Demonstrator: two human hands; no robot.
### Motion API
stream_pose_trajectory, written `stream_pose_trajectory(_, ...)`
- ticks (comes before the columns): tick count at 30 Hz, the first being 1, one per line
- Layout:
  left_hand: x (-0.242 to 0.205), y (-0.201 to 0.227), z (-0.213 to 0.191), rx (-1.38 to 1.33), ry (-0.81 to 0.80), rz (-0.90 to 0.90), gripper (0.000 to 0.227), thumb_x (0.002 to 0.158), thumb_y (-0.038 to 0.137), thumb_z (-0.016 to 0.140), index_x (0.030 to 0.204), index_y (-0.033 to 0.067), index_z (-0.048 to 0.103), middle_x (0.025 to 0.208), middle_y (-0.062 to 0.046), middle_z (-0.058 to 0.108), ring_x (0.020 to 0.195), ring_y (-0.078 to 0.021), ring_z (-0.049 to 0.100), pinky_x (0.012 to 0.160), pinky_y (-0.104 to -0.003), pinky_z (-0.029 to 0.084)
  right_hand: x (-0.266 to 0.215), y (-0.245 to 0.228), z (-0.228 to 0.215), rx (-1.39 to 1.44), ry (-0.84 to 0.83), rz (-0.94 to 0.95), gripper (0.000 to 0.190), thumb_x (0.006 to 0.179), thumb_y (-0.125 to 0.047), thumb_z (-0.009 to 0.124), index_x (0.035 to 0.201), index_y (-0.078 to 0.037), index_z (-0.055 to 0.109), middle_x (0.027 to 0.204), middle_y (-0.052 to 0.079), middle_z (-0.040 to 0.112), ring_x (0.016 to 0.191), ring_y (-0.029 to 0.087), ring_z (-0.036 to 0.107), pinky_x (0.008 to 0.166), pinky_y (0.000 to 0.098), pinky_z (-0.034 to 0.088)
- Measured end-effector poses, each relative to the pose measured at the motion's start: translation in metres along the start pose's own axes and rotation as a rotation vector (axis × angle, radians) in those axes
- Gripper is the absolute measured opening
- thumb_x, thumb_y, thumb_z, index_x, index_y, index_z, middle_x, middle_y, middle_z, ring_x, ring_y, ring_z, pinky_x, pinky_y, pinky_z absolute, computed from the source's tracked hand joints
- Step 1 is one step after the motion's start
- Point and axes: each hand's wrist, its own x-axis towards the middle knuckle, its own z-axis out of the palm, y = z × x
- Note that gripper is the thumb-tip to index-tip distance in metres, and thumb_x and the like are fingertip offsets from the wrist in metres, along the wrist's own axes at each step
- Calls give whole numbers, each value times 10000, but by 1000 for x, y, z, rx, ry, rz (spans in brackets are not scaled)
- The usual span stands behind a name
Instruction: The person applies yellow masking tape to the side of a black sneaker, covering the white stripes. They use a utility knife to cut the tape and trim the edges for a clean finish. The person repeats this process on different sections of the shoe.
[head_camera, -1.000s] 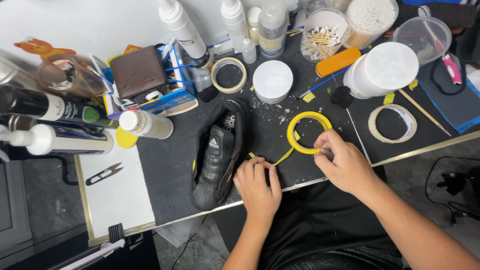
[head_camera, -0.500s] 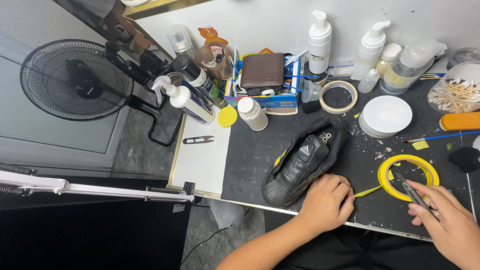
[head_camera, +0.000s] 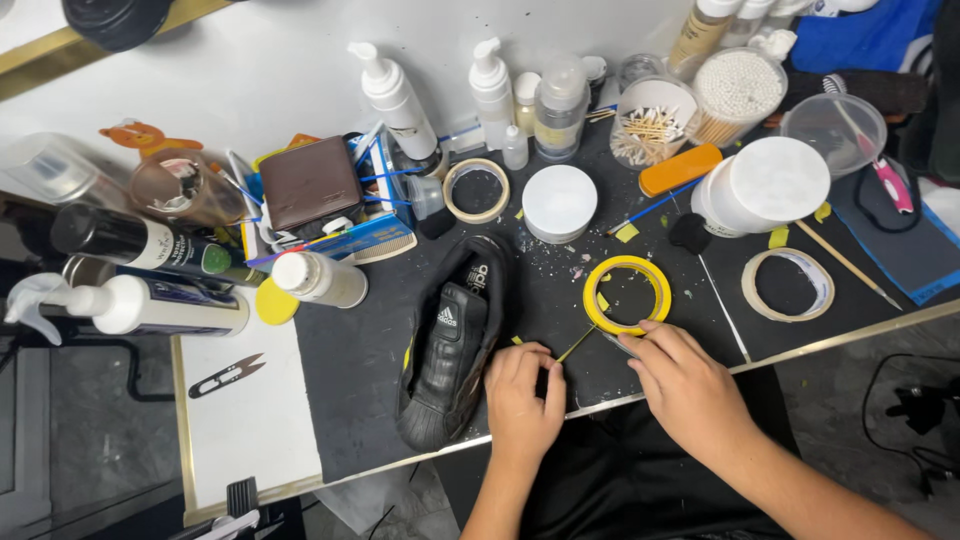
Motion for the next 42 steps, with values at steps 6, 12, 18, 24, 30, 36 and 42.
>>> stream_pose_trajectory(6,0,1,1,6,7,-11,64,847,97,707,864,48,669,1009,-60,698,985,-282,638,890,-411,479,-3,2,4,-15,-27,15,297,822,-78,711,1114,-23,712,1165,146,673,1121,292,656,836,368,579)
stream_pose_trajectory(12,-1,3,0,35,-20,-3,55,841,108,711,855,67,678,998,-37,688,988,-267,631,899,-397,460,-5,1,6,-44,-31,2,308,809,-78,715,1110,-17,723,1116,123,684,1153,267,656,833,365,583)
stream_pose_trajectory(18,-2,5,-3,62,-38,87,57,843,110,719,878,78,687,1012,-20,683,988,-244,626,899,-387,439,-4,1,13,-121,-42,-16,312,814,-88,717,1121,-31,737,1079,120,683,1160,265,652,824,362,588)
stream_pose_trajectory(24,-5,11,-2,63,-91,134,67,838,107,728,887,76,694,1018,-20,686,959,-227,623,860,-380,436,2,-1,15,-147,-71,-2,329,819,-96,713,1143,-48,742,1064,125,682,1141,270,642,767,362,596)
stream_pose_trajectory(30,-7,14,1,46,-16,63,58,836,93,720,883,71,695,1019,-28,693,972,-242,620,871,-380,435,2,3,16,-155,-96,-14,363,804,-59,701,1165,-50,735,1060,119,679,1165,261,624,769,353,601)
stream_pose_trajectory(36,-4,7,5,18,30,-45,47,815,63,697,840,46,661,987,-63,705,965,-271,634,874,-394,471,-6,7,11,-129,-113,-30,418,770,5,683,1185,-34,720,994,89,668,1266,258,590,787,351,601)
stream_pose_trajectory(42,-5,3,-8,-93,40,-92,55,824,13,674,857,-1,633,987,-130,706,912,-304,653,822,-386,525,-6,7,3,22,-85,-19,335,808,-21,705,1142,-33,724,966,66,678,1254,249,606,813,360,586)
